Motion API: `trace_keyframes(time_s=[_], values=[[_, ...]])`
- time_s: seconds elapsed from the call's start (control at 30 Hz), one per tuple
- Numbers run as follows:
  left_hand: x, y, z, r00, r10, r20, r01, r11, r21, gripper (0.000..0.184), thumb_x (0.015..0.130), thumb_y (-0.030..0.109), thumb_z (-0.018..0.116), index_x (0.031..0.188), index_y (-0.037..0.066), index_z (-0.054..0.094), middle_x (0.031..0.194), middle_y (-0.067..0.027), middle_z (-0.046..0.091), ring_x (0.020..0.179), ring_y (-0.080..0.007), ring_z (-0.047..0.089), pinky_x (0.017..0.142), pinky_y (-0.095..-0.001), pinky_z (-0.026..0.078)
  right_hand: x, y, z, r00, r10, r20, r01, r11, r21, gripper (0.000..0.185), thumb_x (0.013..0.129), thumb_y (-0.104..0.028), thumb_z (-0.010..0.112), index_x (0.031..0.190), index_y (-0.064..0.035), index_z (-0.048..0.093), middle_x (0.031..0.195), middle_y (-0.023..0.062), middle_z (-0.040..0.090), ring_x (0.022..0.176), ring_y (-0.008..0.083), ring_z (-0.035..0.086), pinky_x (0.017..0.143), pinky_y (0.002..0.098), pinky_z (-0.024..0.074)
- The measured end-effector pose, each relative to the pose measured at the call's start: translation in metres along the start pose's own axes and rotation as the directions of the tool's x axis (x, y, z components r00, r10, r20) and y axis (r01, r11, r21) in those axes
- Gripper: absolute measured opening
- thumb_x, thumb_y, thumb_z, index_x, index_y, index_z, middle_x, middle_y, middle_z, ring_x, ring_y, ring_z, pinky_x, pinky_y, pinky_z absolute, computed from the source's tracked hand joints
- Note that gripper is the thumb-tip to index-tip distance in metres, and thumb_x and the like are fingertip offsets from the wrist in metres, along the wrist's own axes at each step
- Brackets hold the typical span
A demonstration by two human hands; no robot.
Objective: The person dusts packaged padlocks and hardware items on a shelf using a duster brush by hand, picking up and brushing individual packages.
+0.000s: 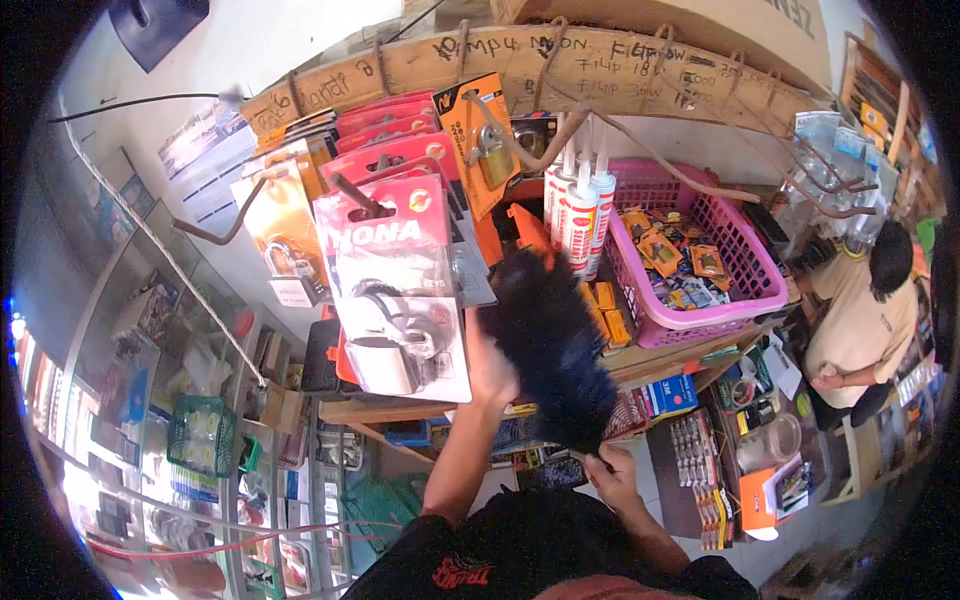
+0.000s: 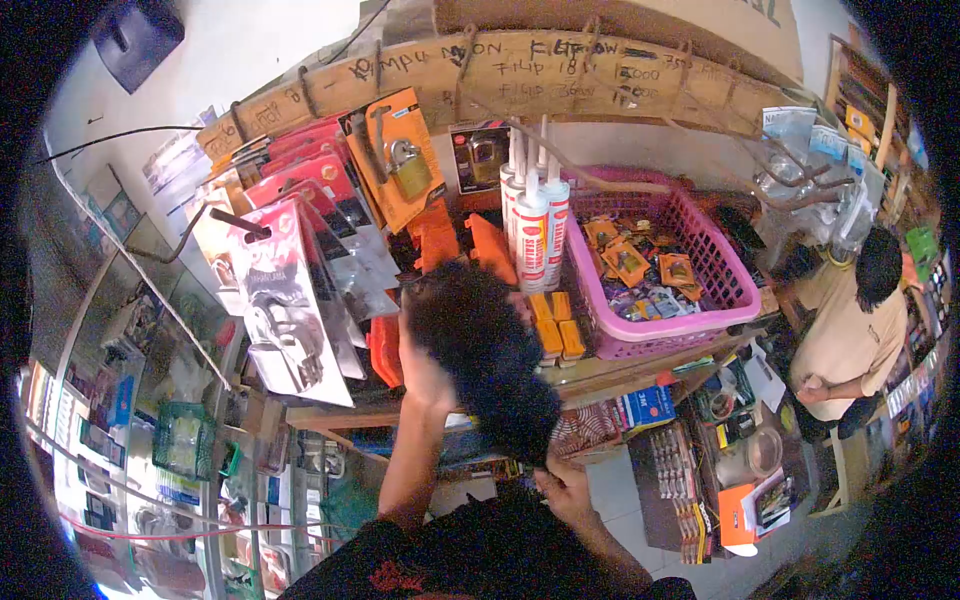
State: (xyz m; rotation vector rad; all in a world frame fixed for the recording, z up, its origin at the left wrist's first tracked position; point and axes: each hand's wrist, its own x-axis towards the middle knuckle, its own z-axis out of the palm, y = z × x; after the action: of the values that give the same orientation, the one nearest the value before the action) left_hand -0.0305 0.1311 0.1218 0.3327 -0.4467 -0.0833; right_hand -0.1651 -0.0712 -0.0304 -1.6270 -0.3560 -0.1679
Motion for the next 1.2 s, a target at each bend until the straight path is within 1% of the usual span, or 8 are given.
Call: trace_keyframes(time_s=[0.13,0.2,0.33,0.43,0.67,0.77,0.97,1.2], values=[[-0.006,0.005,-0.005,0.978,0.176,-0.112,-0.095,0.855,0.51,0.058,0.094,0.047,0.045,0.135,0.006,0.047,0.137,-0.0141,0.05,0.126,-0.0326,0.047,0.107,-0.0459,0.035,0.001,0.005,0.003,0.993,0.12,-0.022,-0.116,0.985,0.128,0.028,0.094,-0.007,0.055,0.066,-0.0029,0.049,0.057,0.0009,0.049,0.046,0.0061,0.043,0.042,0.024,0.0315],[-0.01,0.009,0.003,0.935,0.096,-0.34,-0.028,0.98,0.199,0.059,0.094,0.047,0.045,0.136,0.005,0.046,0.139,-0.0154,0.048,0.127,-0.0331,0.046,0.108,-0.0451,0.035,0.002,0.014,0.004,0.998,0.048,0.041,-0.051,0.996,0.077,0.027,0.093,-0.006,0.055,0.067,-0.0027,0.05,0.057,0.0004,0.048,0.046,0.0057,0.042,0.042,0.0238,0.0315],[0.016,0.019,-0.021,0.874,-0.243,0.42,0.232,0.969,0.079,0.061,0.097,0.052,0.038,0.141,0.01,0.042,0.142,-0.0107,0.047,0.129,-0.0292,0.045,0.109,-0.0431,0.034,0.01,-0.001,0.007,0.998,-0.029,0.059,0.031,0.999,-0.037,0.03,0.094,-0.007,0.055,0.067,-0.0051,0.043,0.057,-0.0004,0.049,0.046,0.0051,0.041,0.042,0.0236,0.0316],[-0.008,0.016,0.015,0.973,0.025,-0.231,0.034,0.968,0.248,0.061,0.097,0.052,0.039,0.142,0.01,0.04,0.143,-0.0108,0.046,0.129,-0.0296,0.045,0.109,-0.0447,0.034,0.012,0.002,0.004,0.962,0.271,-0.009,-0.267,0.95,0.16,0.021,0.091,-0.009,0.059,0.074,0.0009,0.053,0.064,0.0033,0.055,0.057,0.0105,0.052,0.052,0.0265,0.0403],[-0.012,-0.002,0.046,0.887,0.032,-0.46,0.178,0.897,0.405,0.059,0.099,0.049,0.036,0.142,0.009,0.039,0.142,-0.008,0.046,0.128,-0.0264,0.046,0.111,-0.0441,0.033,0.019,-0.029,0.01,0.921,0.387,-0.053,-0.345,0.87,0.353,0.025,0.095,-0.015,0.058,0.073,-0.0051,0.05,0.062,0.0001,0.051,0.056,0.0068,0.047,0.049,0.0231,0.0347],[-0.023,-0.024,0.025,0.924,-0.045,-0.381,0.224,0.868,0.442,0.064,0.1,0.051,0.03,0.143,0.005,0.036,0.143,-0.0105,0.043,0.132,-0.0239,0.042,0.11,-0.041,0.033,0.022,-0.05,0.016,0.914,0.4,-0.064,-0.329,0.826,0.458,0.028,0.095,-0.02,0.059,0.072,-0.0064,0.052,0.064,0.0007,0.054,0.056,0.0063,0.047,0.048,0.0225,0.0333],[-0.018,-0.005,0.043,0.98,-0.182,-0.081,0.194,0.965,0.176,0.06,0.1,0.049,0.032,0.137,0.004,0.044,0.133,-0.0124,0.054,0.12,-0.0282,0.053,0.106,-0.0428,0.039,-0.023,0.034,0.041,0.985,0.065,-0.159,-0.064,0.998,0.017,0.035,0.097,-0.02,0.054,0.065,-0.0046,0.051,0.058,-0.0009,0.047,0.049,0.0083,0.039,0.045,0.0272,0.0295],[-0.028,-0.017,0.066,0.92,-0.01,-0.393,0.192,0.884,0.427,0.057,0.099,0.051,0.033,0.134,0.007,0.048,0.128,-0.0093,0.057,0.117,-0.0257,0.055,0.104,-0.0419,0.041,-0.015,0.024,0.033,0.963,0.165,-0.214,-0.147,0.984,0.098,0.045,0.098,-0.027,0.052,0.059,-0.0032,0.049,0.053,-0.0013,0.045,0.05,0.0091,0.042,0.046,0.0282,0.0297]])
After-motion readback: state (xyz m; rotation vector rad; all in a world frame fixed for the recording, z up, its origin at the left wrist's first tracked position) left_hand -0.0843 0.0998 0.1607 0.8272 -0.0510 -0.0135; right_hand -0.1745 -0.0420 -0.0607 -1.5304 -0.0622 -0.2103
